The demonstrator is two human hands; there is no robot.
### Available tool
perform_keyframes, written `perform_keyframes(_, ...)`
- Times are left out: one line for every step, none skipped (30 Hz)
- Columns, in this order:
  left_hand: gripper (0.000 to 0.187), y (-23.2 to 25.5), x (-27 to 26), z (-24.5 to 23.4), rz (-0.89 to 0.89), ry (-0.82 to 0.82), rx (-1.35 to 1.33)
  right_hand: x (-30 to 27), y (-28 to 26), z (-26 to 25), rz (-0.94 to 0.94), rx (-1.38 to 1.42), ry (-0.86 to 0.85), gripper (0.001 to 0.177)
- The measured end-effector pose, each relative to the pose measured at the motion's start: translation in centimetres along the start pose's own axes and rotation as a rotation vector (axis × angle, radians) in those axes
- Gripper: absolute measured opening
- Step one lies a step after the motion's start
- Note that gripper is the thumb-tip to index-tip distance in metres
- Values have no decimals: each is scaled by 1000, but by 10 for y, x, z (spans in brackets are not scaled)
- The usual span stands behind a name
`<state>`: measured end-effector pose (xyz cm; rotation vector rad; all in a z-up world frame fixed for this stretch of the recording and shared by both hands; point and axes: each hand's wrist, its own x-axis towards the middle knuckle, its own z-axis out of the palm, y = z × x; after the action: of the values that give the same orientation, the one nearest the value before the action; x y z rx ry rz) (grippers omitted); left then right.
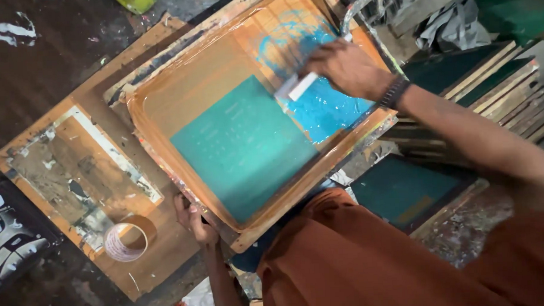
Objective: The person scoops blue ink from a container onto a screen printing frame using a metal spatula. They then use a squeegee to spread the ink across the screen mesh, repeatedly adding more ink and spreading it to cover the surface.
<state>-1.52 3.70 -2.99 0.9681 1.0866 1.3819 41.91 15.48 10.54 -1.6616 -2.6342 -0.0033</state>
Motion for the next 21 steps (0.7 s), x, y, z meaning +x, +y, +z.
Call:
perform_keyframes(40, -1, 0, 1, 17, 17, -13, -15, 7, 3, -134, -83, -46, 46)
perform_keyframes(40, 4, 1, 3, 13, 17, -15, -27, 10, 5, -134, -83, -49, 46)
perform_keyframes(43, 10, 2, 5, 46, -1, 82, -41, 13, 6, -144, -133, -109, 49)
perform_keyframes(46, 15, 3, 7, 79, -20, 178, -55, 15, 7, -155, -184, -170, 52)
perform_keyframes(46, 16, 4, 8, 78, -23, 176, -57, 11, -3, -151, -185, -171, 52)
perform_keyframes(46, 16, 4, 8, 75, -11, 172, -59, 7, -14, -159, -142, -111, 49)
perform_keyframes(47, 17, 3, 9, 71, 0, 165, -62, 3, -26, -165, -100, -53, 46)
perform_keyframes(47, 16, 2, 6, 70, -3, 161, -55, -6, -30, -161, -104, -55, 46)
perform_keyframes(45, 14, 2, 4, 101, -17, 246, -49, -14, -35, 107, -24, -186, 40)
perform_keyframes(44, 13, 1, 3, 132, -30, 330, -43, -21, -40, 377, 58, -313, 36)
perform_keyframes(44, 15, 1, 6, 130, -41, 325, -41, -25, -32, 389, 55, -314, 36)
perform_keyframes(43, 18, 1, 8, 87, -34, 263, -40, -28, -23, 380, 56, -197, 35)
perform_keyframes(42, 21, 0, 10, 42, -25, 202, -38, -32, -15, 367, 56, -81, 35)
perform_keyframes(42, 18, -1, 12, 40, -33, 197, -38, -34, -14, 376, 51, -82, 35)
perform_keyframes(41, 17, -2, 10, 11, -24, 121, -34, -38, -11, 332, 94, -44, 35)
perform_keyframes(39, 17, -3, 7, -17, -16, 44, -29, -42, -8, 287, 136, -5, 36)
perform_keyframes(39, 15, -1, 6, -12, -11, 49, -26, -39, -8, 280, 140, -1, 36)
perform_keyframes(40, 12, 1, 4, 34, -24, 62, -21, -36, -7, 375, 160, -52, 33)
perform_keyframes(41, 8, -1, 3, 72, -32, 73, -18, -33, -7, 466, 179, -113, 31)
perform_keyframes(41, 7, -1, 2, 72, -21, 76, -20, -30, -9, 456, 181, -117, 31)
perform_keyframes(40, 6, -1, -1, 56, -16, 69, -21, -27, -10, 370, 132, -29, 31)
